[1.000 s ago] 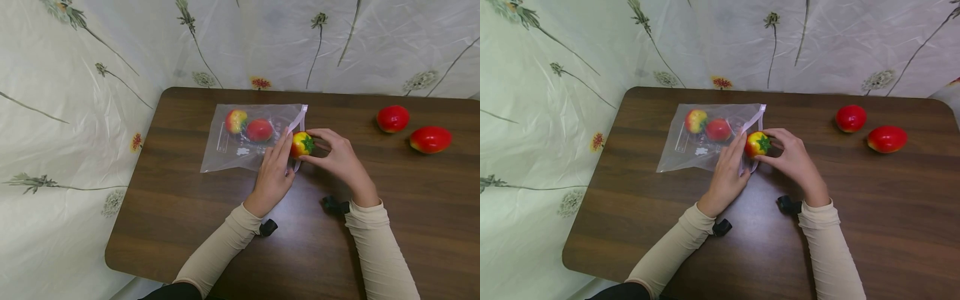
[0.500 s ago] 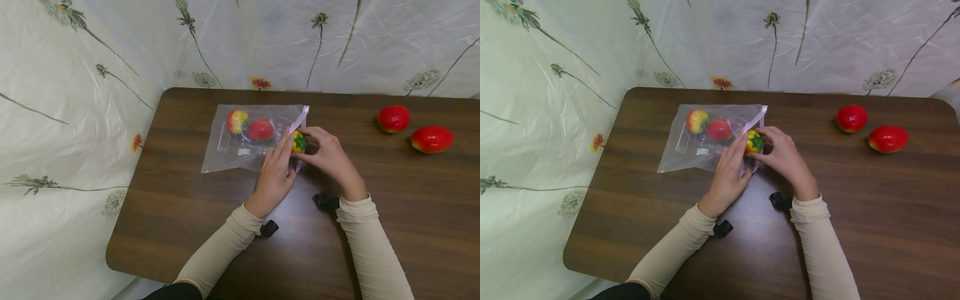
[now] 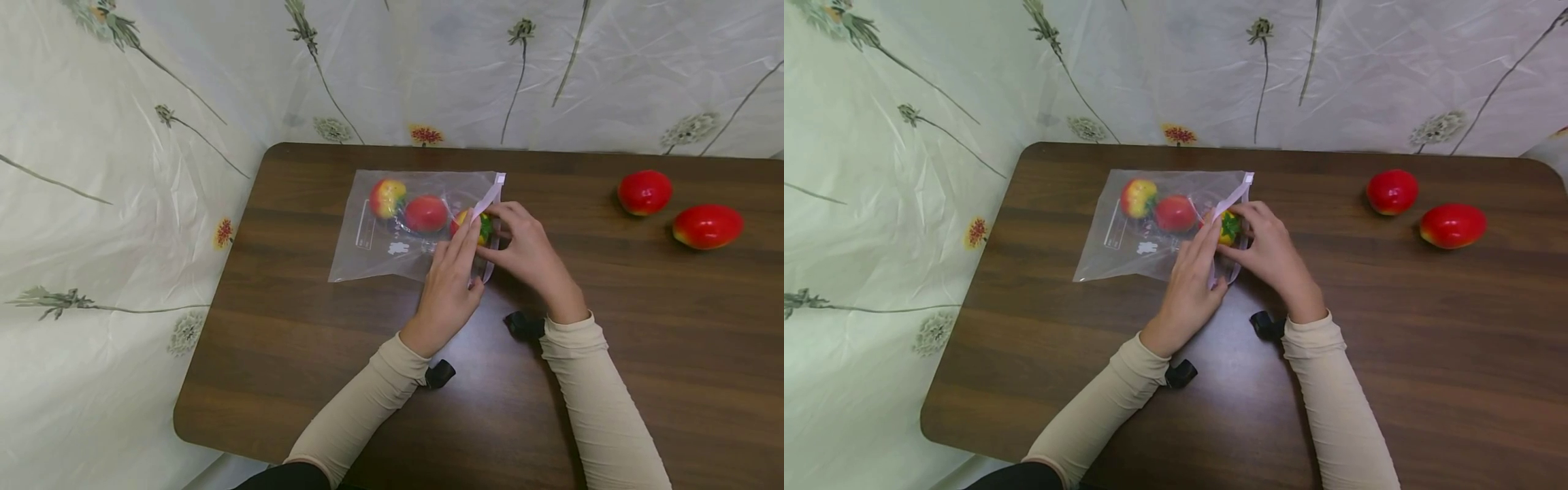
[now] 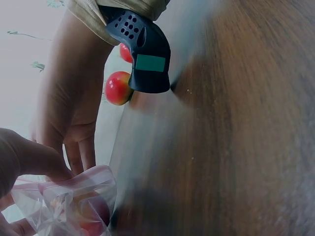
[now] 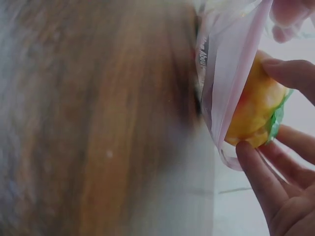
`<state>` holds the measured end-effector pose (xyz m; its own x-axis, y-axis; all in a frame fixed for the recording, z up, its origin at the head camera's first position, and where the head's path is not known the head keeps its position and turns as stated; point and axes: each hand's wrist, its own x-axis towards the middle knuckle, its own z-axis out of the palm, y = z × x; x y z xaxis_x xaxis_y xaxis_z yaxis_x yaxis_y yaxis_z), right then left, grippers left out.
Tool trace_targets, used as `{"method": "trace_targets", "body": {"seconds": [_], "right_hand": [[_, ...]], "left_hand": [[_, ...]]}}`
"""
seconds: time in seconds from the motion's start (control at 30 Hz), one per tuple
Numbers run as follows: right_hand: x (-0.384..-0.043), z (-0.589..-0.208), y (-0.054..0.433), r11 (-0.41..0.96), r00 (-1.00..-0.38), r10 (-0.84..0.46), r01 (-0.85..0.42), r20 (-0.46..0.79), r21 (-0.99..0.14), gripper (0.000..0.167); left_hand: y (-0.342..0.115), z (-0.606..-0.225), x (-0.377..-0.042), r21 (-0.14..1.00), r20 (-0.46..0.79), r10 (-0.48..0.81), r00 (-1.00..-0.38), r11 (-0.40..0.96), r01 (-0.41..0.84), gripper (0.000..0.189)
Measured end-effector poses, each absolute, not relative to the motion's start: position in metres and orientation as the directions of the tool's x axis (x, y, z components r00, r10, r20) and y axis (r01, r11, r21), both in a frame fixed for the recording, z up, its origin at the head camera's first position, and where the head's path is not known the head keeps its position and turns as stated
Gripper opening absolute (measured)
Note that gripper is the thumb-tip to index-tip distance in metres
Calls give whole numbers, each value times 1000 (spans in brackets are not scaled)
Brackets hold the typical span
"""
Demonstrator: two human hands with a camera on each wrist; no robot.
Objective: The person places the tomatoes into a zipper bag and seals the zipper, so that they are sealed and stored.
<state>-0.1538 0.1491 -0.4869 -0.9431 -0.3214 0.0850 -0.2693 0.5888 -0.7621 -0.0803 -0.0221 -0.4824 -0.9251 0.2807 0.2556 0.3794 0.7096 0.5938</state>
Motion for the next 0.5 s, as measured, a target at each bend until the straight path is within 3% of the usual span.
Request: {"method": "trace_targets", "body": {"seconds": [0.5], "right_hand": [[-153, -489, 147, 565, -953, -289, -247, 91, -787, 65]], "left_hand": [[-22, -482, -80, 591, 262, 277, -924, 712, 381, 97]]}}
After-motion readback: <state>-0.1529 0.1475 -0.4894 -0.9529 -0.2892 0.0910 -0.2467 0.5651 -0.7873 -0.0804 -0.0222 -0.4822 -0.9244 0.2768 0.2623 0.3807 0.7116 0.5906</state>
